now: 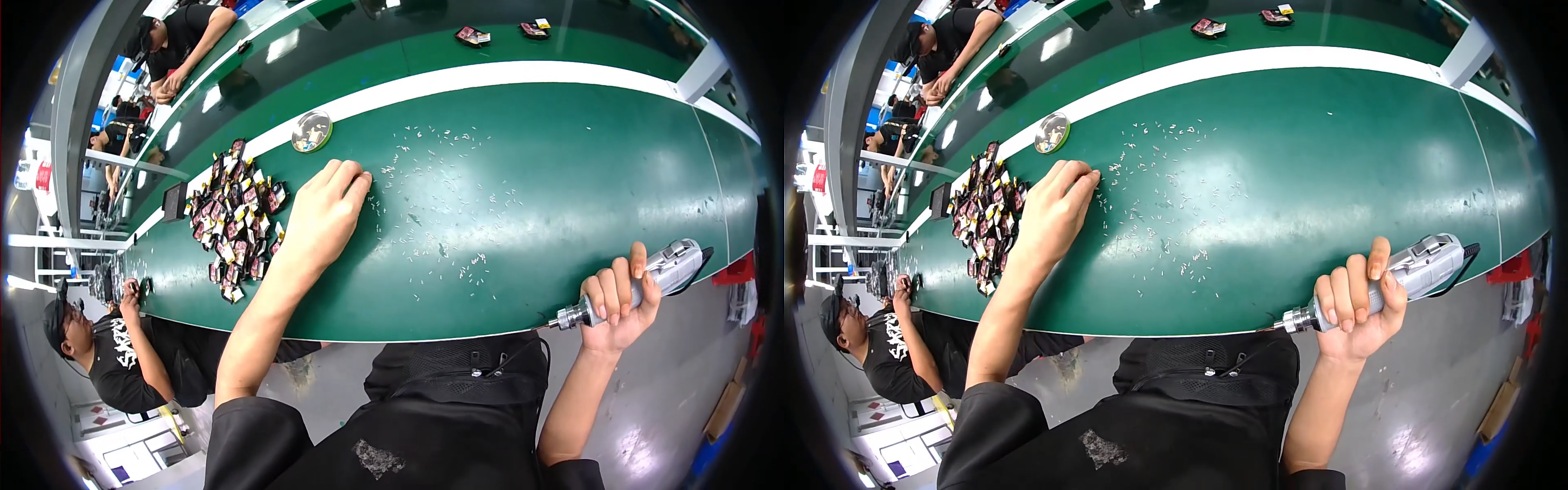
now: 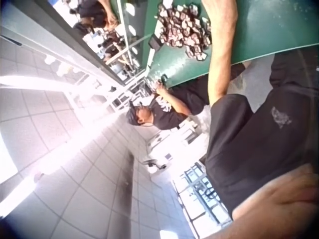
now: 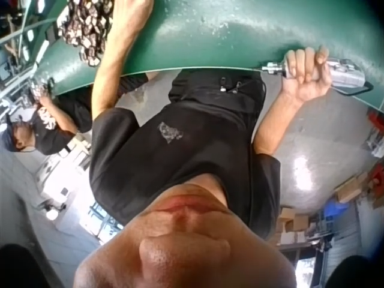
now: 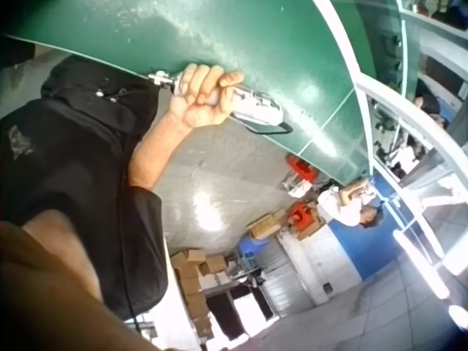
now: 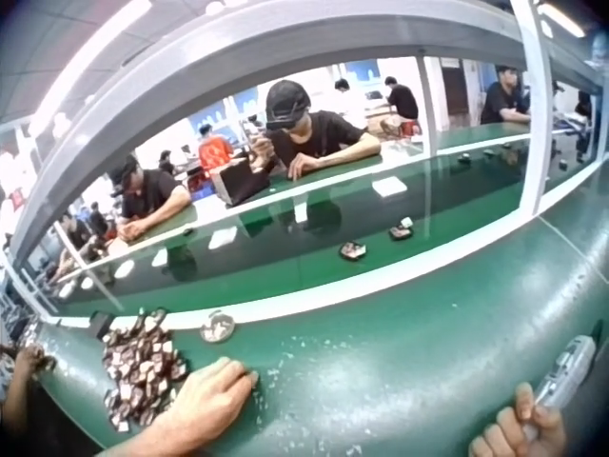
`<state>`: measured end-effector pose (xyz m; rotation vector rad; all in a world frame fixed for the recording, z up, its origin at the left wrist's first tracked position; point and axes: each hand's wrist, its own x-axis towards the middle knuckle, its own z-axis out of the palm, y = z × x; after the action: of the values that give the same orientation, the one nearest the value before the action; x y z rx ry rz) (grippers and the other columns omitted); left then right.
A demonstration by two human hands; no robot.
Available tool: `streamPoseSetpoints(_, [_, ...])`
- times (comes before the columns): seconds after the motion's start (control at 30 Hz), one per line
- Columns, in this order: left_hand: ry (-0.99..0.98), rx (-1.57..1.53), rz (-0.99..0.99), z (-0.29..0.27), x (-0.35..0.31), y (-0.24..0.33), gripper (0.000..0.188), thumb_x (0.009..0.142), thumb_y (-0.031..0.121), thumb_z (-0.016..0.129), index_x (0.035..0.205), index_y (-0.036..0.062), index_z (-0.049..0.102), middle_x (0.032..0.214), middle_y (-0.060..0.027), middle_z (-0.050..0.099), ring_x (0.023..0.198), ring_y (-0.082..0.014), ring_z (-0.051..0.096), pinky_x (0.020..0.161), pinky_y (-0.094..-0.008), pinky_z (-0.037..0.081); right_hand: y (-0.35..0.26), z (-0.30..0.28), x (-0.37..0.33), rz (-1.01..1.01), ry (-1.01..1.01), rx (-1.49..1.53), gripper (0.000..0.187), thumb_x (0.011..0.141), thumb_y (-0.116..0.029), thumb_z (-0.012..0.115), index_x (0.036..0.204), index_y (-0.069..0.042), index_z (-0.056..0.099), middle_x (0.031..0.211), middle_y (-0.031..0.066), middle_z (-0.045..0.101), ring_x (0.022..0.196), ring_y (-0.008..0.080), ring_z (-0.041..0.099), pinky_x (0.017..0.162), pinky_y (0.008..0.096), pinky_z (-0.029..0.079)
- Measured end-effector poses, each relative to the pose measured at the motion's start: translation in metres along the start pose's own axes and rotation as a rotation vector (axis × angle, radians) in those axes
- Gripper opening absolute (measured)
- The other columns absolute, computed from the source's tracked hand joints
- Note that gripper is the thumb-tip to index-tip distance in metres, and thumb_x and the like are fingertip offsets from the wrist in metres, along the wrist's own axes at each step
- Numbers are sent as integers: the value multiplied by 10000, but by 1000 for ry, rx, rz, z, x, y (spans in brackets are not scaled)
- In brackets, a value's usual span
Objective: The recorder is assembling small electronic housing units using an electric screwdriver at a manufacturing workbench.
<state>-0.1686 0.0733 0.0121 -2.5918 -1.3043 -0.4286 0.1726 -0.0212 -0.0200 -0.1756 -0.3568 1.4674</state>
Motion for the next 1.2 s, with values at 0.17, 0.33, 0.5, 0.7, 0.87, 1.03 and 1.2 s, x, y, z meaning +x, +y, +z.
streamPoseSetpoints(0.17, [14, -121, -31, -3, 7, -6, 122, 742, -14, 658, 820, -2, 565, 827, -88, 571, 779, -272, 575, 671, -353, 485, -2, -1, -2, 2, -12, 4, 98, 912, -153, 449, 884, -64, 422, 505, -8, 366, 380, 96, 355, 439, 276, 367])
streamPoseSetpoints(0.33, [94, -555, -253, -21, -8, 45, 97, 769, -80, 521, 784, -5, 461, 719, -113, 486, 608, -224, 486, 564, -323, 411, -2, 2, -4, -21, 34, -9, 91, 906, -149, 451, 878, -66, 426, 507, -13, 361, 382, 92, 346, 444, 275, 361])
streamPoseSetpoints(0.5, [121, -933, -220, -17, -23, 109, 100, 781, -91, 608, 808, -18, 546, 709, -85, 554, 629, -163, 525, 559, -264, 419, 6, 21, 1, -77, 27, -78, 103, 909, -167, 444, 886, -67, 450, 517, -20, 353, 402, 87, 343, 473, 263, 362])
streamPoseSetpoints(0.7, [102, -1620, -435, -9, -26, 152, 96, 805, -106, 609, 890, -66, 594, 838, -112, 612, 749, -143, 582, 674, -242, 470, 16, 67, -5, -161, -67, -38, 91, 886, -123, 498, 898, -48, 449, 519, -19, 379, 413, 78, 377, 486, 251, 370])
streamPoseSetpoints(0.87, [24, -2106, -516, -9, -30, 165, 49, 893, -4, 555, 907, -51, 557, 859, -129, 593, 743, -134, 560, 654, -234, 459, 21, 81, -9, -234, -116, -63, 102, 869, -120, 519, 904, -45, 461, 524, -24, 404, 417, 79, 401, 499, 246, 381])
streamPoseSetpoints(1.03, [9, -2134, -522, -7, -32, 174, 123, 934, 73, 519, 889, -38, 547, 838, -130, 589, 696, -120, 530, 614, -240, 442, 23, 78, -12, -206, -95, -127, 109, 876, -135, 513, 918, -47, 464, 535, -28, 406, 419, 78, 402, 505, 247, 382])
streamPoseSetpoints(1.2, [5, -2218, -506, -6, -32, 172, 128, 937, 78, 517, 884, -35, 546, 824, -124, 585, 686, -117, 522, 606, -239, 437, 24, 74, -13, -197, -111, -96, 117, 883, -146, 503, 920, -41, 464, 540, -29, 405, 415, 78, 394, 505, 250, 381])
